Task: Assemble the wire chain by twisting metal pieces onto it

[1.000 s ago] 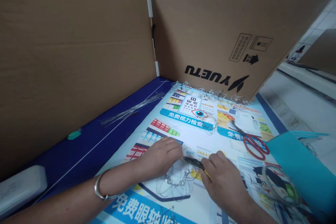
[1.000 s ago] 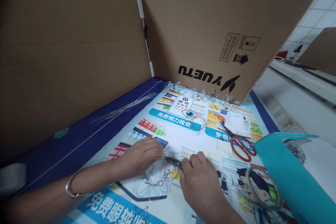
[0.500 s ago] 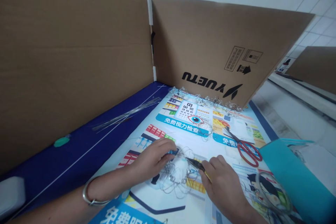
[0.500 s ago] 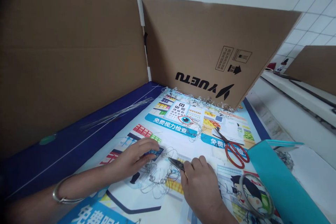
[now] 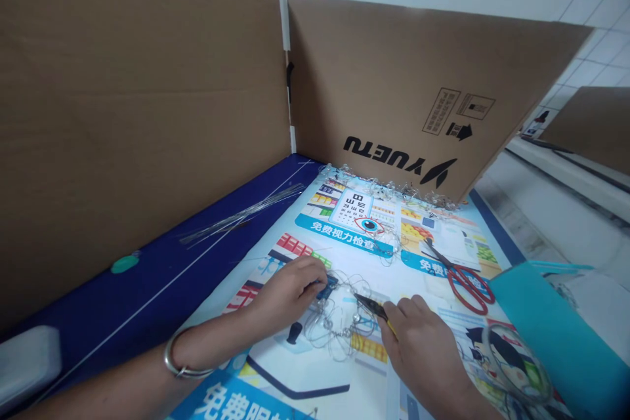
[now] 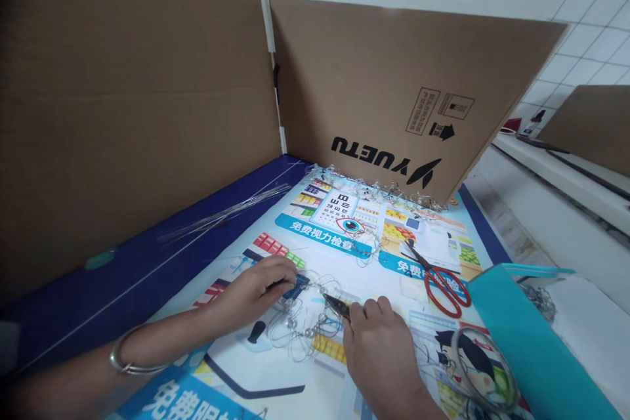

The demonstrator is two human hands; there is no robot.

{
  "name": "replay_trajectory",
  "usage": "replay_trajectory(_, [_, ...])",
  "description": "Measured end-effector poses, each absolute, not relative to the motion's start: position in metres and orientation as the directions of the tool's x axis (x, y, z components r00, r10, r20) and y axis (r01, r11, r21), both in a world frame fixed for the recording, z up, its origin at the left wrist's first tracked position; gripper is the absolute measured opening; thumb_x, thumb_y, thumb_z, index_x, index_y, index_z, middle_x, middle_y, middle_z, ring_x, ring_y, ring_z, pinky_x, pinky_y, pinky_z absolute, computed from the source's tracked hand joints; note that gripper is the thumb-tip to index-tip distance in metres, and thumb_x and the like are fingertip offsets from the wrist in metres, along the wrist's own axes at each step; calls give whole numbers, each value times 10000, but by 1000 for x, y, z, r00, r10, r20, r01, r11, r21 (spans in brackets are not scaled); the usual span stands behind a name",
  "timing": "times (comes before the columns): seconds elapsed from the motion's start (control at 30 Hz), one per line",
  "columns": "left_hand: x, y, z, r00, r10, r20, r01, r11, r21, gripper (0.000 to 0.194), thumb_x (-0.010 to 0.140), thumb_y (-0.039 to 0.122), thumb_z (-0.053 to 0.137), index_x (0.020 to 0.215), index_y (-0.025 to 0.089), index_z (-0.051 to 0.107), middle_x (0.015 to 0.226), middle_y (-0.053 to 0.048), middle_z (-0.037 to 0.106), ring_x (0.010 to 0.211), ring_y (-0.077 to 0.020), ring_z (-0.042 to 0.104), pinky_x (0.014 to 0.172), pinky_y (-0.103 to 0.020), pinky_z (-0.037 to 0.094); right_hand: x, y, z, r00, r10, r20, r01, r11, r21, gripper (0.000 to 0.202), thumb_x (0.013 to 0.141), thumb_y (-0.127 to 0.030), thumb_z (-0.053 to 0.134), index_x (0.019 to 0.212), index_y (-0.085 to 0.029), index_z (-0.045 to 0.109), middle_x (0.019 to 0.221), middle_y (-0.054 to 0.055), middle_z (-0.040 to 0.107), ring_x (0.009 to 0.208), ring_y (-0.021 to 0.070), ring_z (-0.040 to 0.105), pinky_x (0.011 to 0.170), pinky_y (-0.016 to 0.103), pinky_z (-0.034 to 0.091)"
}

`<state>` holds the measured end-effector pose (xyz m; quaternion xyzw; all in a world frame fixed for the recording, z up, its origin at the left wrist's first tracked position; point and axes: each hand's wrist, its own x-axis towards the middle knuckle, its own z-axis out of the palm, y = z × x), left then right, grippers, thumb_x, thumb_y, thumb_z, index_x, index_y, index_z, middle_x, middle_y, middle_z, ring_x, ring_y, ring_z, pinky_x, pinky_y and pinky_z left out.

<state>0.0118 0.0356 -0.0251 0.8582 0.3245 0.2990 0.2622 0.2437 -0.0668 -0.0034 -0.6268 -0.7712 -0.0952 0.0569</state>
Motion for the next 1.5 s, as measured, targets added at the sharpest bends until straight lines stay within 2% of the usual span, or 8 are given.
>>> replay_trajectory(0.27, [8,39,-28,500,786,363,439,-591,676,227,808,41,430,889,195,577,917,-29,590,906,-164,530,812,-299,425,258,-63,5,-210,957,202,978,202,59,203,864,-298,445,960,-201,596,832,71,563,854,228,463,768,349,338])
replay_trajectory(0.43, [9,37,-25,528,760,379,429,-624,653,267,782,6,414,865,189,589,926,-34,588,911,-163,529,818,-299,426,275,-55,-4,-157,961,228,980,123,158,268,874,-336,427,1021,-180,587,879,92,569,893,249,463,814,390,327])
replay_trajectory(0.67, [15,37,-21,550,760,347,497,-631,596,168,798,120,521,915,199,613,937,-47,601,903,-193,528,816,-336,428,283,-59,-17,-116,951,287,971,48,235,282,853,-349,470,1064,-190,569,927,112,578,908,281,468,777,430,334])
replay_trajectory(0.83, [18,38,-25,552,752,360,517,-647,560,171,769,135,569,916,209,617,975,-47,597,921,-210,525,833,-361,418,276,-62,-9,-146,926,348,985,102,142,291,829,-332,514,1077,-190,568,1036,121,562,997,304,444,820,460,325])
replay_trajectory(1.07, [28,42,-27,534,766,358,529,-633,566,136,727,61,543,706,180,605,918,-37,607,893,-197,535,822,-344,408,238,-56,4,-342,877,337,898,411,-159,202,869,-182,450,999,-205,602,921,67,567,878,199,464,801,350,358])
replay_trajectory(1.2, [30,43,-29,540,761,360,526,-639,561,146,713,45,532,649,167,581,934,-39,596,907,-200,529,833,-352,401,220,-47,3,-417,869,265,866,469,-175,173,855,-144,472,908,-210,622,823,38,558,834,170,460,774,310,351])
replay_trajectory(1.37, [28,40,-25,549,750,368,475,-643,601,154,732,34,488,717,168,564,967,-57,562,969,-205,501,858,-357,398,210,-39,2,-435,886,162,878,457,-142,149,851,-236,521,739,-194,610,759,29,552,795,166,456,759,301,341])
replay_trajectory(1.5, [25,34,-17,568,732,376,418,-650,634,143,755,52,475,757,174,549,1000,-60,535,1023,-200,471,898,-351,377,209,-38,1,-419,902,104,888,431,-158,136,857,-188,506,767,-203,608,762,20,552,804,159,463,755,280,342])
